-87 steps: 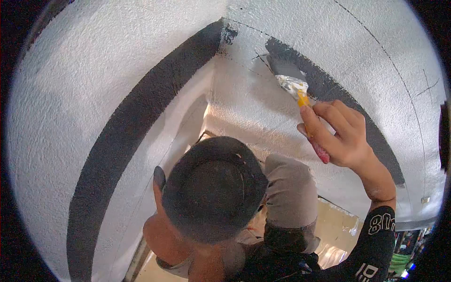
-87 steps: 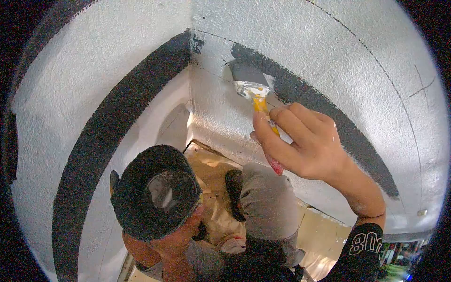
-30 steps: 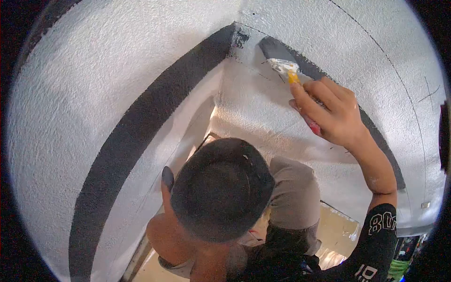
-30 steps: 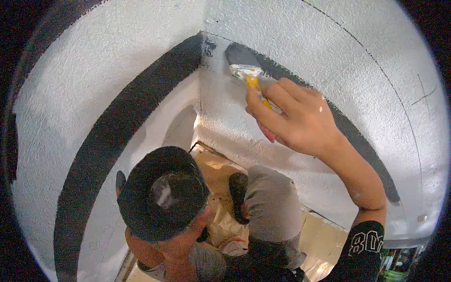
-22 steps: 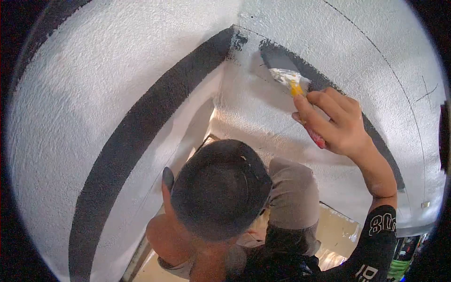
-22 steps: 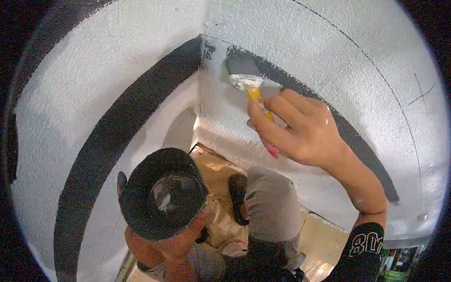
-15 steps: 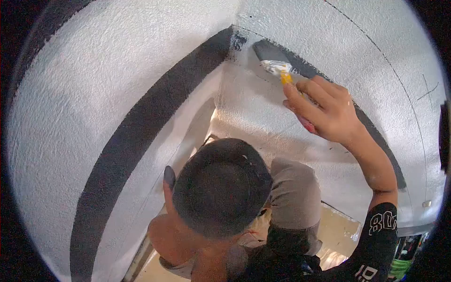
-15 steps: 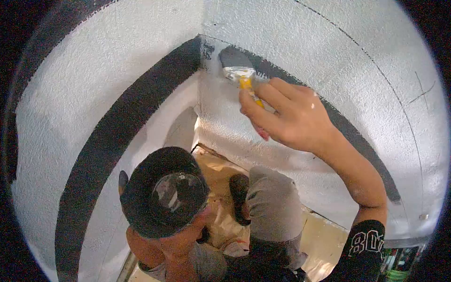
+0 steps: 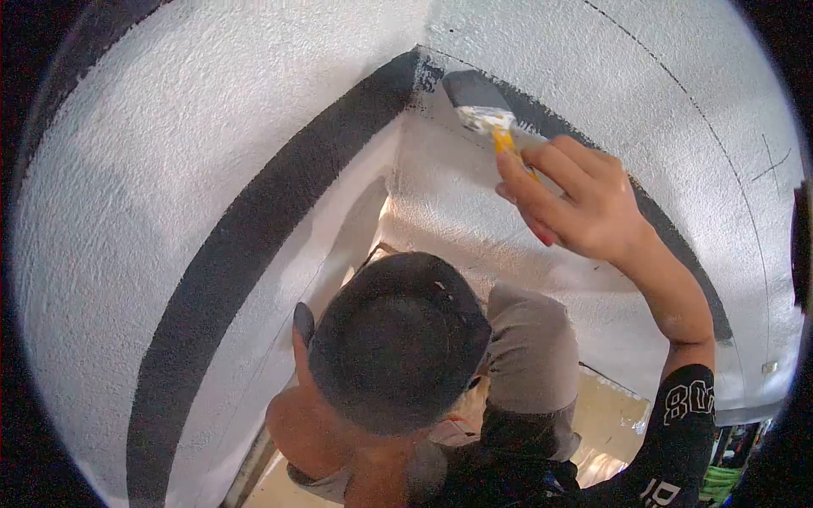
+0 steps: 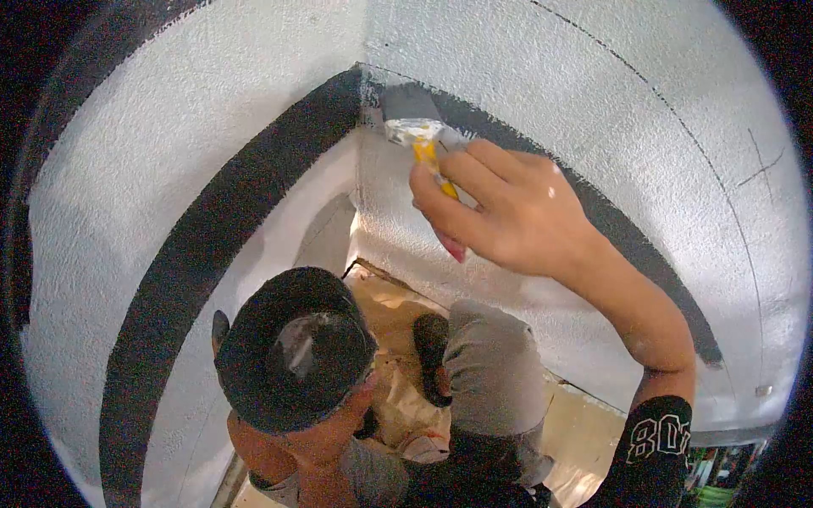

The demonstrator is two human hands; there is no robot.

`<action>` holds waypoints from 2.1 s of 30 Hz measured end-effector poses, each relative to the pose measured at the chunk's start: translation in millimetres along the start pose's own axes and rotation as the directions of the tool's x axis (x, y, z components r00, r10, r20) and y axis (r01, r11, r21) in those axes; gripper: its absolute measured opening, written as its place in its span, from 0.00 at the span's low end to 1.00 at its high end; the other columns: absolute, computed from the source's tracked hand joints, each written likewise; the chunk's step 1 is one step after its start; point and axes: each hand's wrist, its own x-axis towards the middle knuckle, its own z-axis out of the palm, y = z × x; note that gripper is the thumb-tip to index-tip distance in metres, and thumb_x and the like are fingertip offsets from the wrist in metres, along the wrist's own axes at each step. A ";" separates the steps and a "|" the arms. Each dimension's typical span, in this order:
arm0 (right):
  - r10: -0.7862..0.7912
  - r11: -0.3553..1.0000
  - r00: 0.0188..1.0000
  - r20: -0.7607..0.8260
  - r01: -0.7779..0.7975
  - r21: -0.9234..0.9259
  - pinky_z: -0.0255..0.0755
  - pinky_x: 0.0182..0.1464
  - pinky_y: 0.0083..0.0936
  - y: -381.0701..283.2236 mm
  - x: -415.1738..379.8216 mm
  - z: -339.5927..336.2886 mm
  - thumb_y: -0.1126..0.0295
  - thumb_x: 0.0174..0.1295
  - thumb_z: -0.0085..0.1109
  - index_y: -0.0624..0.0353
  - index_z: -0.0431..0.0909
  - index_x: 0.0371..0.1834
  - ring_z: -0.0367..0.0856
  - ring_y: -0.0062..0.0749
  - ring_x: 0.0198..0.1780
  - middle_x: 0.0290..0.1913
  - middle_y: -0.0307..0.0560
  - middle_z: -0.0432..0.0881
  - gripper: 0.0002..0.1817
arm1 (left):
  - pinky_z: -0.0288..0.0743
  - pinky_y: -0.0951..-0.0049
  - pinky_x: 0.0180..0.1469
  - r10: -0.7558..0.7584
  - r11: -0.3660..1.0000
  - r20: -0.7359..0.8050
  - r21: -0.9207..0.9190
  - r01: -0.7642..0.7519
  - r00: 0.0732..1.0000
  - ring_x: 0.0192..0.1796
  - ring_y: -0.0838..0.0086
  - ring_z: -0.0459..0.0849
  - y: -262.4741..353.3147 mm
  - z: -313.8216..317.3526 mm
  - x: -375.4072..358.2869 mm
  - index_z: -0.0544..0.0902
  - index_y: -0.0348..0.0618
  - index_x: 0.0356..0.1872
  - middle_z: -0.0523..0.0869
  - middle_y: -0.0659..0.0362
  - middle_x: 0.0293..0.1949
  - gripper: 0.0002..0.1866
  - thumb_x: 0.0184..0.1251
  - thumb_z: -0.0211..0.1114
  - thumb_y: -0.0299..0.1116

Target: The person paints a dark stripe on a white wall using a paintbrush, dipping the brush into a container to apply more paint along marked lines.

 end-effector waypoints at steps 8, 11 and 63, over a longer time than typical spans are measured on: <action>0.053 0.996 0.998 0.046 -0.049 -0.078 0.72 0.23 0.22 -6.0 -4.8 0.2 0.70 0.45 0.62 0.59 0.76 0.43 0.73 0.27 0.30 0.29 0.37 0.70 0.19 | 0.56 0.59 0.73 -0.037 0.999 -0.029 -0.014 0.037 0.999 0.66 0.61 0.70 12.2 -7.7 4.6 0.74 0.47 0.62 0.77 0.56 0.60 0.39 0.48 0.76 0.51; 0.039 0.998 0.997 0.059 -0.036 -0.051 0.72 0.23 0.21 -9.5 -0.3 -6.5 0.69 0.45 0.62 0.59 0.76 0.43 0.73 0.27 0.30 0.28 0.37 0.70 0.19 | 0.57 0.59 0.72 -0.020 0.991 -0.025 0.133 0.024 0.999 0.66 0.61 0.71 17.6 -12.1 6.6 0.76 0.46 0.59 0.78 0.56 0.59 0.36 0.47 0.77 0.49; -0.040 0.996 0.999 0.000 0.040 0.075 0.70 0.23 0.26 -0.7 11.6 8.4 0.71 0.48 0.69 0.61 0.78 0.45 0.74 0.30 0.28 0.30 0.40 0.73 0.19 | 0.49 0.53 0.76 0.044 0.956 -0.084 -0.285 -0.066 0.995 0.64 0.63 0.74 45.4 -25.3 37.2 0.57 0.41 0.69 0.78 0.55 0.58 0.51 0.50 0.72 0.58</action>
